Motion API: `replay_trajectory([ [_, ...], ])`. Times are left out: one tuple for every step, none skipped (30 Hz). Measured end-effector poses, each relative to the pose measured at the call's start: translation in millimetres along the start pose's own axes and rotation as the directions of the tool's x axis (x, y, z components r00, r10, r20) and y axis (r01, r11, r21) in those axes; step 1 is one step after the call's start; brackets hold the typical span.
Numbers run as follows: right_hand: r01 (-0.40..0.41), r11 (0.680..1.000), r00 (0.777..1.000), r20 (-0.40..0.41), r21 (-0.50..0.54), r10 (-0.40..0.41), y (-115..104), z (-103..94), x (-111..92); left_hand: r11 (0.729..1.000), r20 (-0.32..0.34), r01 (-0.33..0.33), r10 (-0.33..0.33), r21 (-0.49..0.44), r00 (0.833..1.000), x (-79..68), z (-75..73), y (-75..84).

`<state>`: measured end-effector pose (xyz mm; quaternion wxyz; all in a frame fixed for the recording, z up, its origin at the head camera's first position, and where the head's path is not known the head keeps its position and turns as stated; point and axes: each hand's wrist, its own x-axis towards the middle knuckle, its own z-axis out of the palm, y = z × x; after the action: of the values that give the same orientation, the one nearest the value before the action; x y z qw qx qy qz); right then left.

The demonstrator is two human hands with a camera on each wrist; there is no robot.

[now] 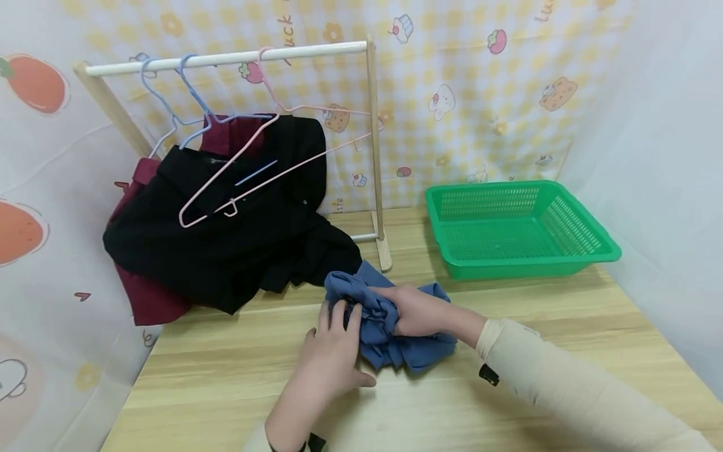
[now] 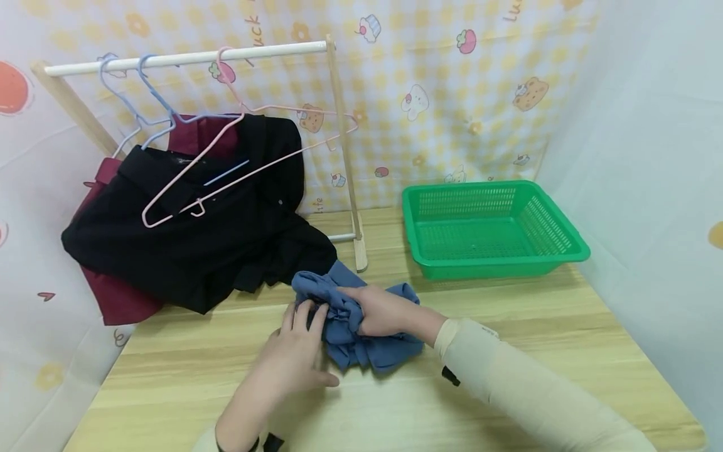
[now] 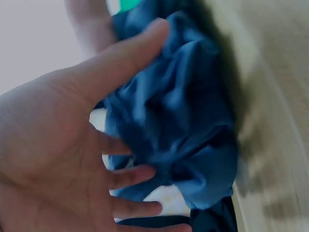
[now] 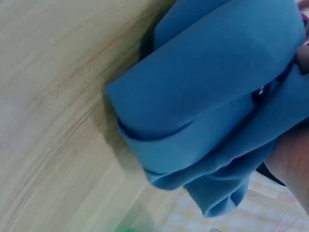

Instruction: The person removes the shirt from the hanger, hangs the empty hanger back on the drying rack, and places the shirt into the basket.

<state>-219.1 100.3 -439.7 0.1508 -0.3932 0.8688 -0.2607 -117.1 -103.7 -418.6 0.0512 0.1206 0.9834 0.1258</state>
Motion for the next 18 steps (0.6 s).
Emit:
replay_trajectory([
  [-0.015, 0.998, 1.0, 0.014, 0.057, 0.015, 2, -1.3, 0, 0.999, 0.001, -0.009, 0.009, 0.042, 1.0, -0.1, 1.7, 2.0],
  [-0.038, 0.994, 0.999, 0.034, 0.106, 0.035, 3, -2.5, 1, 0.997, -0.003, -0.014, 0.015, 0.076, 1.0, 0.9, 4.1, 3.4],
  [-0.048, 0.987, 0.998, 0.053, 0.151, 0.04, 5, -3.4, 1, 0.995, -0.016, -0.019, 0.021, 0.098, 1.0, 3.0, 6.6, 4.3],
  [-0.058, 0.979, 0.996, 0.072, 0.193, 0.045, 6, -5.0, 2, 0.992, -0.035, -0.028, 0.033, 0.12, 0.999, 6.2, 8.6, 4.3],
  [-0.065, 0.972, 0.995, 0.094, 0.228, 0.045, 7, -6.0, 2, 0.989, -0.05, -0.037, 0.045, 0.143, 0.998, 10.0, 10.5, 3.5],
  [-0.075, 0.96, 0.992, 0.119, 0.271, 0.044, 9, -6.8, 2, 0.986, -0.063, -0.051, 0.062, 0.162, 0.996, 14.6, 12.4, 1.9],
  [-0.088, 0.947, 0.989, 0.141, 0.309, 0.046, 11, -7.4, 2, 0.984, -0.062, -0.064, 0.075, 0.168, 0.995, 20.0, 13.9, -0.3],
  [-0.1, 0.936, 0.986, 0.161, 0.338, 0.047, 13, -8.0, 3, 0.983, -0.058, -0.079, 0.09, 0.166, 0.994, 26.0, 15.4, -3.2],
  [-0.114, 0.926, 0.983, 0.179, 0.36, 0.051, 16, -8.4, 3, 0.983, -0.043, -0.095, 0.103, 0.157, 0.994, 32.5, 16.7, -6.8],
  [-0.131, 0.916, 0.979, 0.194, 0.379, 0.06, 19, -8.2, 3, 0.984, -0.018, -0.114, 0.118, 0.135, 0.993, 39.0, 17.7, -10.5],
  [-0.144, 0.909, 0.976, 0.207, 0.392, 0.065, 22, -7.9, 4, 0.987, 0.013, -0.131, 0.131, 0.096, 0.991, 45.5, 18.7, -14.5],
  [-0.156, 0.904, 0.974, 0.215, 0.397, 0.074, 24, -7.8, 4, 0.989, 0.045, -0.142, 0.14, 0.037, 0.989, 51.5, 19.5, -18.3],
  [-0.159, 0.912, 0.974, 0.212, 0.379, 0.081, 25, -7.5, 5, 0.99, 0.083, -0.143, 0.144, -0.021, 0.986, 57.0, 19.9, -21.9],
  [-0.158, 0.922, 0.974, 0.209, 0.352, 0.087, 27, -6.9, 5, 0.987, 0.115, -0.14, 0.148, -0.075, 0.982, 61.5, 20.2, -25.1],
  [-0.152, 0.934, 0.975, 0.206, 0.322, 0.088, 27, -6.1, 6, 0.984, 0.142, -0.134, 0.15, -0.118, 0.978, 65.0, 20.2, -28.0],
  [-0.144, 0.945, 0.975, 0.203, 0.294, 0.086, 27, -5.4, 6, 0.98, 0.166, -0.123, 0.149, -0.153, 0.975, 67.5, 19.9, -29.9],
  [-0.133, 0.956, 0.977, 0.194, 0.262, 0.083, 26, -4.2, 6, 0.978, 0.185, -0.114, 0.147, -0.173, 0.972, 69.4, 19.6, -31.1],
  [-0.132, 0.964, 0.979, 0.181, 0.23, 0.091, 24, -3.3, 5, 0.979, 0.2, -0.11, 0.144, -0.173, 0.969, 70.7, 19.4, -31.5],
])
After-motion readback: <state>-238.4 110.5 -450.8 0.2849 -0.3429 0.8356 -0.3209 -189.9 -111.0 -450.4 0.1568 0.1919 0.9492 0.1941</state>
